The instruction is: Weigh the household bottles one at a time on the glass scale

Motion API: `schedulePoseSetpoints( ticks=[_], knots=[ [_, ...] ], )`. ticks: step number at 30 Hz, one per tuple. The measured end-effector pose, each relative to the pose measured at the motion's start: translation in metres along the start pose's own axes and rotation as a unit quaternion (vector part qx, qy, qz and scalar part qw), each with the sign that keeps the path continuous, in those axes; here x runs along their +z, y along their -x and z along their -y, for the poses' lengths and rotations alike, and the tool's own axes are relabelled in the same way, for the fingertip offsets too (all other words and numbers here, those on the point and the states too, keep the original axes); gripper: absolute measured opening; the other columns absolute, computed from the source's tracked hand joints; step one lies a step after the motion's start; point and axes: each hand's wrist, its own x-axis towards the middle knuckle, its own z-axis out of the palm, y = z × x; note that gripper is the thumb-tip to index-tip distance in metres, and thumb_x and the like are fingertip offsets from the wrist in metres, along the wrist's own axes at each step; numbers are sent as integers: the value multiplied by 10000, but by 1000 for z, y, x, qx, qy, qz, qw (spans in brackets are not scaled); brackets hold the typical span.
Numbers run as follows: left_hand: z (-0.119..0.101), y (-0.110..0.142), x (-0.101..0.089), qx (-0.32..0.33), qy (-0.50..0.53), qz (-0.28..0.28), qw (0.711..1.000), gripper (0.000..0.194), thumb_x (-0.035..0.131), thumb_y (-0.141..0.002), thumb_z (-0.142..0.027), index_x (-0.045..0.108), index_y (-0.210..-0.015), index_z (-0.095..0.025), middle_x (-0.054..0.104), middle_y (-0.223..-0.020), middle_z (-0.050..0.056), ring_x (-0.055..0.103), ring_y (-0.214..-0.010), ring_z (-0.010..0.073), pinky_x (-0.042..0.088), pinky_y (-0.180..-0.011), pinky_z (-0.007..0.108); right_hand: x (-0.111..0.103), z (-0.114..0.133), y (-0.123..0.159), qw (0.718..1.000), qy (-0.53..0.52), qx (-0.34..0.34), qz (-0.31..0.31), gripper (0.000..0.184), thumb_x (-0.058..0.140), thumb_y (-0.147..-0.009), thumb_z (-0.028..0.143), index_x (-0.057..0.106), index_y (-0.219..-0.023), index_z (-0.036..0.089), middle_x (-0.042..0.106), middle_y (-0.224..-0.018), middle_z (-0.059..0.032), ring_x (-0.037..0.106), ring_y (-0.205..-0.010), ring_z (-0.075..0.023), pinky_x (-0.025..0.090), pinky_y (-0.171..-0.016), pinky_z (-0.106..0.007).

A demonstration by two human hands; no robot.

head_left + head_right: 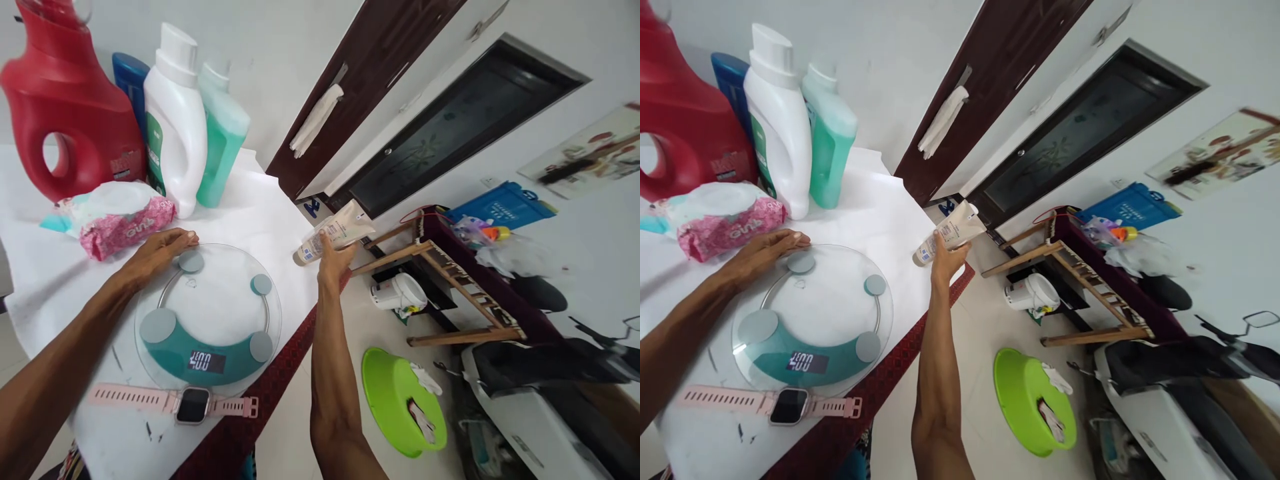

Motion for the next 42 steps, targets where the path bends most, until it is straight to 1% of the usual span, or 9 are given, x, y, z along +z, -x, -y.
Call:
schedulePoseSetpoints(
  ticks=[3, 6, 11, 19, 24, 29, 33, 37, 42],
  knots=[
    [0, -2, 0, 4, 3, -5, 1000, 917, 810, -695, -1025, 838, -1127, -217, 860, -1366, 153, 742, -1405, 438, 522, -1315, 554, 9, -10, 6, 1000, -21, 20, -6, 423, 839, -832, 560, 707, -1059, 228, 849, -1168, -129, 815, -1101, -333, 658, -1068, -534],
    [3, -4, 0, 12, -11, -11, 1000, 862, 801, -728, -994, 852, -1111, -223, 870, -1323, 153, 768, -1361, 433, 558, -1278, 536, 7, -5, 12, 999, -40, -1, -22, 444, 823, -835, 617, 730, -1013, 221, 854, -1112, -120, 812, -1058, -312, 662, -1045, -512],
    [2, -4, 0, 16, -22, -16, 1000, 794, 808, -752, -977, 871, -1090, -261, 881, -1282, 124, 787, -1313, 410, 579, -1254, 547, -9, 44, 35, 992, -103, -73, -20, 530, 845, -844, 723, 758, -965, 214, 837, -1040, -98, 797, -1086, -309, 680, -985, -494],
    [-6, -1, 2, -11, 26, -20, 999, 1018, 869, -525, -1085, 836, -1067, -224, 865, -1343, 160, 754, -1366, 412, 524, -1302, 519, -25, 122, 135, 914, -204, -23, 351, 391, 981, -816, 581, 870, -982, 245, 897, -1032, -60, 838, -971, -269, 712, -914, -453],
    [1, -3, 0, 8, 53, 3, 999, 1006, 911, -604, -1023, 825, -1127, -167, 861, -1332, 172, 756, -1338, 399, 496, -1298, 537, -19, 123, 174, 885, -211, 4, 416, 334, 1006, -795, 528, 886, -959, 263, 905, -1004, -44, 849, -949, -270, 730, -923, -481],
    [6, -4, 2, 45, 38, -9, 998, 849, 872, -719, -974, 836, -1041, -189, 870, -1243, 160, 784, -1268, 391, 532, -1258, 563, -20, 109, 179, 892, -205, 19, 402, 384, 1016, -759, 539, 864, -965, 254, 893, -999, -46, 841, -953, -271, 728, -943, -498],
    [9, -5, 4, 49, 43, -11, 998, 709, 869, -820, -871, 840, -1019, -191, 857, -1265, 181, 777, -1287, 377, 565, -1235, 557, -29, 87, 171, 896, -226, -9, 382, 587, 900, -798, 773, 826, -1114, 283, 872, -1145, -54, 829, -1096, -266, 703, -963, -452],
    [10, -7, 6, 43, 40, -15, 998, 537, 833, -968, -703, 829, -1034, -170, 848, -1251, 173, 774, -1279, 332, 586, -1208, 501, -41, 48, 152, 956, -201, 12, 213, 661, 554, -998, 877, 781, -1116, 267, 815, -1061, -57, 814, -1028, -239, 664, -835, -396],
    [7, -6, 8, 36, 45, -12, 998, 414, 812, -1033, -586, 817, -1039, -172, 843, -1205, 147, 786, -1254, 301, 595, -1185, 444, -55, -14, 130, 988, -100, 91, 68, 672, 566, -948, 886, 691, -857, 233, 649, -696, -2, 599, -601, -152, 419, -523, -282]
  ],
)
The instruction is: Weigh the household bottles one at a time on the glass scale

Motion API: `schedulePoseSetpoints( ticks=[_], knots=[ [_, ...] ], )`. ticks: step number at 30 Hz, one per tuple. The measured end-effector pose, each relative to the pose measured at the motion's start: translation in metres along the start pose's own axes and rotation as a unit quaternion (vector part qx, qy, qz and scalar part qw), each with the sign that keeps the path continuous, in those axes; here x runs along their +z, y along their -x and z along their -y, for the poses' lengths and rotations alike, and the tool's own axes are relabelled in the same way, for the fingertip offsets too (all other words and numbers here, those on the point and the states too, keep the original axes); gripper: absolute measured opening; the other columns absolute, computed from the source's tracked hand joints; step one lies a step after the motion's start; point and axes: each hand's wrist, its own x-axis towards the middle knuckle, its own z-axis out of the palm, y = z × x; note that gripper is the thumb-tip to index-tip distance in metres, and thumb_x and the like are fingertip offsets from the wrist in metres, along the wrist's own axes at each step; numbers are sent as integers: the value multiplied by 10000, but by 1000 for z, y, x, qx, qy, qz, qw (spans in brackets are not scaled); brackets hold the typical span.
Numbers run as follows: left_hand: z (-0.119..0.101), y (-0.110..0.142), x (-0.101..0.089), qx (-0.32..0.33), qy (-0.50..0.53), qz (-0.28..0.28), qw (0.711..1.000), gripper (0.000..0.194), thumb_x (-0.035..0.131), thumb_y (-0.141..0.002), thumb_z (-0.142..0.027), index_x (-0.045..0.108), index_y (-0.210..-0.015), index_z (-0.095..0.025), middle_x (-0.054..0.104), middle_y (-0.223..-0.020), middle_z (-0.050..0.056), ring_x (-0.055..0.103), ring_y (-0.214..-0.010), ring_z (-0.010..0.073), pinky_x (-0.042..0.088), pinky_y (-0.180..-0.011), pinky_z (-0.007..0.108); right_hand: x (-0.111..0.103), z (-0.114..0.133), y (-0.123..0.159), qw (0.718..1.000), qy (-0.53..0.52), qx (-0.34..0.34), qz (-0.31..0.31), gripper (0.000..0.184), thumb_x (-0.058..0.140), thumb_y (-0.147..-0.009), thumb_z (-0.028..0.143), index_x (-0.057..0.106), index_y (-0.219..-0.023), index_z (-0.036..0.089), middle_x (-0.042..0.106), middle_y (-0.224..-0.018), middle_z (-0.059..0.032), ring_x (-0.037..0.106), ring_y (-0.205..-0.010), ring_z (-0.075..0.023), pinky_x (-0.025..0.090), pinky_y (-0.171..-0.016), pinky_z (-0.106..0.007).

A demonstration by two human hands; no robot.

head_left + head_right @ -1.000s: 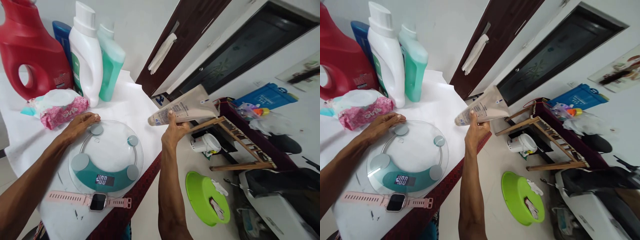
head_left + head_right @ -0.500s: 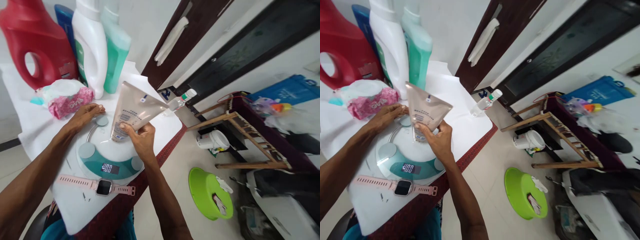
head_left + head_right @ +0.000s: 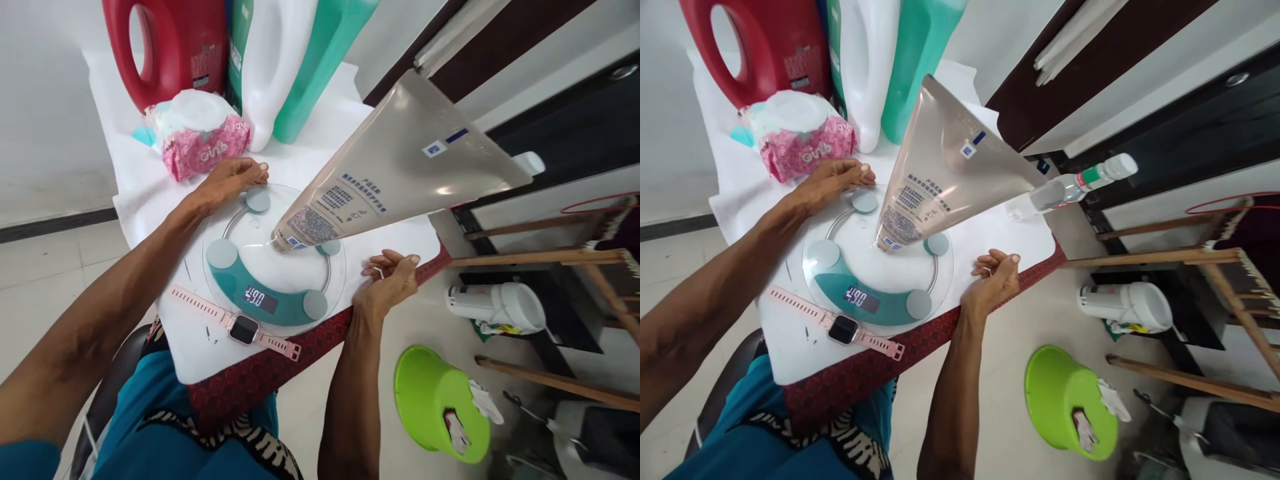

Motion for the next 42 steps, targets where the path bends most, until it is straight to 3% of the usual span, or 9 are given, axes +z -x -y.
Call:
schedulePoseSetpoints(
  ticks=[8, 17, 20, 23, 27, 30, 37, 40, 42],
  knots=[
    [12, -10, 0, -22, 2, -43, 999, 402, 834, -1043, -565, 807, -1057, -164, 817, -1126, 102, 789, -1287, 313, 609, -1152, 444, -8, -19, -3, 999, 20, 3, 45, 632, 637, -942, 868, 662, -836, 245, 615, -669, 26, 540, -573, -121, 384, -513, -261],
    [2, -2, 1, 12, -14, -4, 1000, 425, 796, -1060, -583, 800, -1048, -158, 838, -1145, 94, 802, -1235, 297, 593, -1204, 484, -8, -20, -2, 998, 34, 1, 51, 591, 725, -889, 824, 615, -813, 248, 592, -677, 42, 521, -584, -108, 379, -534, -244],
    [4, -1, 0, 10, -11, -10, 1000, 429, 783, -1059, -593, 802, -1037, -165, 835, -1131, 89, 796, -1238, 289, 590, -1191, 473, -8, -9, 6, 999, 35, -18, 36, 556, 725, -904, 790, 620, -838, 248, 610, -717, 35, 539, -604, -117, 403, -551, -254],
    [7, -2, -1, 12, -10, -16, 1000, 502, 845, -975, -665, 810, -1018, -166, 846, -1137, 121, 788, -1197, 304, 595, -1161, 476, -1, 20, 22, 995, 23, -70, 64, 504, 781, -906, 727, 690, -1018, 244, 711, -891, -9, 691, -787, -180, 551, -676, -308],
    [9, -2, -1, 17, -3, -1, 1000, 656, 879, -820, -807, 810, -984, -176, 858, -1148, 164, 773, -1164, 345, 590, -1120, 502, 20, 60, 51, 958, -4, -123, 259, 668, 978, -759, 633, 724, -1265, 279, 806, -1280, -88, 785, -1206, -307, 667, -1020, -495],
    [8, -1, -2, 31, 2, 5, 999, 642, 843, -791, -819, 797, -939, -196, 856, -1118, 152, 770, -1161, 366, 584, -1083, 504, 37, 75, 66, 932, 39, -97, 348, 570, 1038, -729, 553, 793, -1146, 253, 863, -1179, -107, 814, -1118, -336, 666, -1052, -558],
    [6, 0, 0, 53, -44, 9, 998, 520, 698, -877, -737, 746, -861, -219, 784, -942, 91, 695, -934, 297, 529, -876, 431, 68, 89, 38, 963, -12, -54, 263, 460, 1033, -691, 510, 802, -949, 207, 870, -964, -99, 835, -979, -329, 696, -918, -509],
    [5, -1, 1, 55, -46, 9, 997, 500, 686, -890, -717, 730, -848, -220, 749, -903, 77, 652, -884, 273, 491, -811, 401, 111, 90, -4, 978, -54, -97, 179, 494, 987, -718, 497, 780, -1045, 191, 867, -1050, -106, 820, -1052, -307, 684, -947, -477],
    [4, -1, 1, 52, -51, 7, 997, 500, 695, -889, -716, 729, -845, -220, 737, -885, 72, 633, -862, 266, 469, -779, 388, 150, 84, -34, 973, -64, -108, 195, 482, 926, -727, 485, 749, -1062, 188, 854, -1073, -102, 804, -1081, -293, 673, -981, -469]
  ],
)
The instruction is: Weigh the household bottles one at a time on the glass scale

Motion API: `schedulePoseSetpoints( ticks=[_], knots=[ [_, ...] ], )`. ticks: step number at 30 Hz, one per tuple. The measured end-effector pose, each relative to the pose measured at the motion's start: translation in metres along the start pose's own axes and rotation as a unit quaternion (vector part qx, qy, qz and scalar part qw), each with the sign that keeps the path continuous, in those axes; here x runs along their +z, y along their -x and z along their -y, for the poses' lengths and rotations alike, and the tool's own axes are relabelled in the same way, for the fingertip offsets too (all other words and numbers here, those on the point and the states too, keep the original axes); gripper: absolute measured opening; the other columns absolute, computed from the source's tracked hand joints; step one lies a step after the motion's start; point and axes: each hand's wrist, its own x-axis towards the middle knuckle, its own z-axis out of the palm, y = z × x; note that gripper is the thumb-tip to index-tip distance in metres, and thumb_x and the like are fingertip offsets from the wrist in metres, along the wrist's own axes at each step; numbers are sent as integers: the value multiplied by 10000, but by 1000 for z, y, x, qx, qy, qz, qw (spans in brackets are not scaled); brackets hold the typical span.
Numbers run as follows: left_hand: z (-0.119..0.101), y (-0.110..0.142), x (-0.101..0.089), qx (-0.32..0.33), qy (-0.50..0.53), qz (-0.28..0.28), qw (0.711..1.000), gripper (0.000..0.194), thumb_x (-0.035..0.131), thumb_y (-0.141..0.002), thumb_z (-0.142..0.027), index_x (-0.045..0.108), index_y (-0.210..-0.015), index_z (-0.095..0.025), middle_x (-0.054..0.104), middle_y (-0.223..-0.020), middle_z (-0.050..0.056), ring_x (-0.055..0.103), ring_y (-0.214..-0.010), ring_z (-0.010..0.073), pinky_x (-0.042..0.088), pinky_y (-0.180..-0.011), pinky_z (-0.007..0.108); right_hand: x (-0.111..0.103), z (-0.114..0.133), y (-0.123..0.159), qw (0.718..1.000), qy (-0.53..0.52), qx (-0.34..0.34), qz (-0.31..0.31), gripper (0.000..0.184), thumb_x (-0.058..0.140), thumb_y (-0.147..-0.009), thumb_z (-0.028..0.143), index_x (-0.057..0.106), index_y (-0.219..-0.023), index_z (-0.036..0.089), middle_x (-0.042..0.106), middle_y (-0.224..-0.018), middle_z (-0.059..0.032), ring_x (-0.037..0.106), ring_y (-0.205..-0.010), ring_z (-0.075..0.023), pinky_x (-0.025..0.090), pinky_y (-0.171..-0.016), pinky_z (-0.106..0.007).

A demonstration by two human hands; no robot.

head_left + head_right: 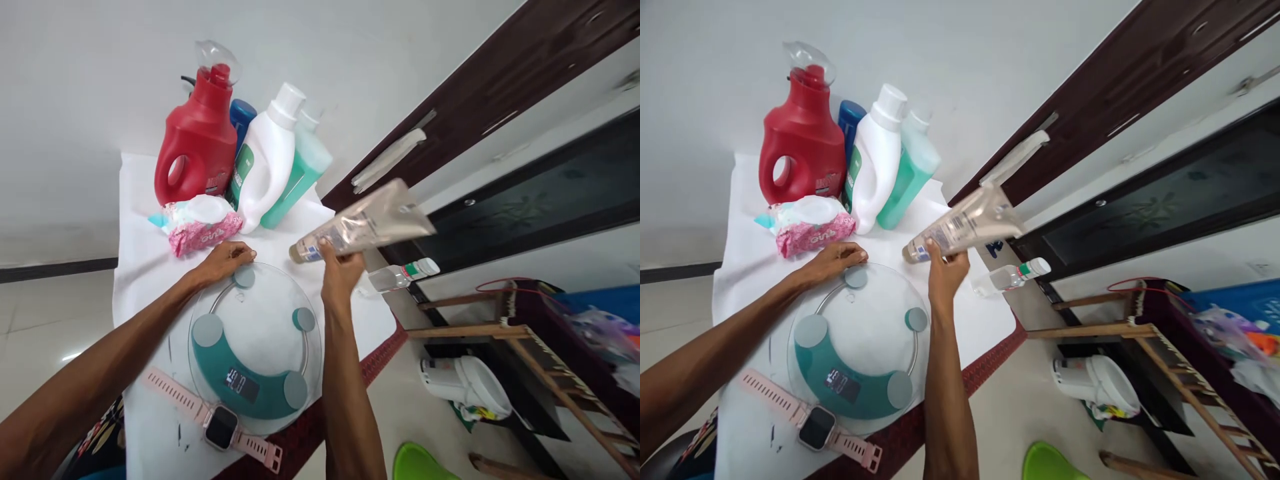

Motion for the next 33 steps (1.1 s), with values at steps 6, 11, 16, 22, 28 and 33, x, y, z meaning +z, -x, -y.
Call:
schedulePoseSetpoints(
  ticks=[6, 11, 16, 22, 28, 33],
  knots=[
    [-7, 1, -1, 0, -15, -3, 1000, 544, 681, -885, -754, 749, -843, -216, 720, -852, 60, 586, -830, 247, 426, -741, 365, 72, -50, -69, 994, 84, 61, 22, 376, 814, -724, 361, 676, -1038, 206, 841, -1123, -111, 759, -1044, -267, 617, -1040, -429],
    [-9, 0, 0, -5, -26, -7, 1000, 551, 680, -892, -761, 746, -827, -217, 694, -813, 48, 572, -791, 235, 418, -701, 355, 102, -55, -91, 992, 114, 44, 13, 308, 777, -810, 343, 634, -1067, 250, 837, -1157, -99, 748, -1091, -275, 588, -1066, -420],
    [-7, -1, -2, -10, -25, -3, 1000, 573, 695, -891, -781, 773, -870, -214, 739, -855, 59, 631, -828, 256, 467, -734, 366, 108, -54, -103, 986, 133, 61, 77, 334, 823, -838, 329, 615, -1092, 265, 841, -1167, -85, 750, -1099, -274, 587, -1058, -424],
    [-13, 0, -6, -11, -40, 7, 999, 640, 725, -853, -843, 793, -905, -208, 784, -910, 79, 683, -882, 281, 526, -807, 385, 76, -51, -84, 983, 131, 63, 108, 639, 907, -850, 463, 606, -1331, 167, 773, -1458, -190, 731, -1292, -254, 580, -1134, -407],
    [-21, -2, -9, -28, -71, 7, 997, 687, 723, -834, -902, 818, -931, -228, 830, -982, 95, 738, -995, 349, 578, -890, 423, -44, -36, -69, 959, 208, -157, -114, 864, 883, -907, 476, 504, -1620, 168, 546, -1706, -277, 500, -1661, -372, 420, -1380, -606],
    [-18, -3, -8, -43, -98, 6, 994, 759, 696, -807, -951, 830, -972, -223, 845, -1011, 99, 748, -986, 355, 584, -862, 417, -146, -35, -98, 890, 324, -132, -292, 1186, 945, -846, 512, 319, -1757, 84, 352, -1812, -345, 289, -1773, -425, 237, -1468, -640]
  ],
)
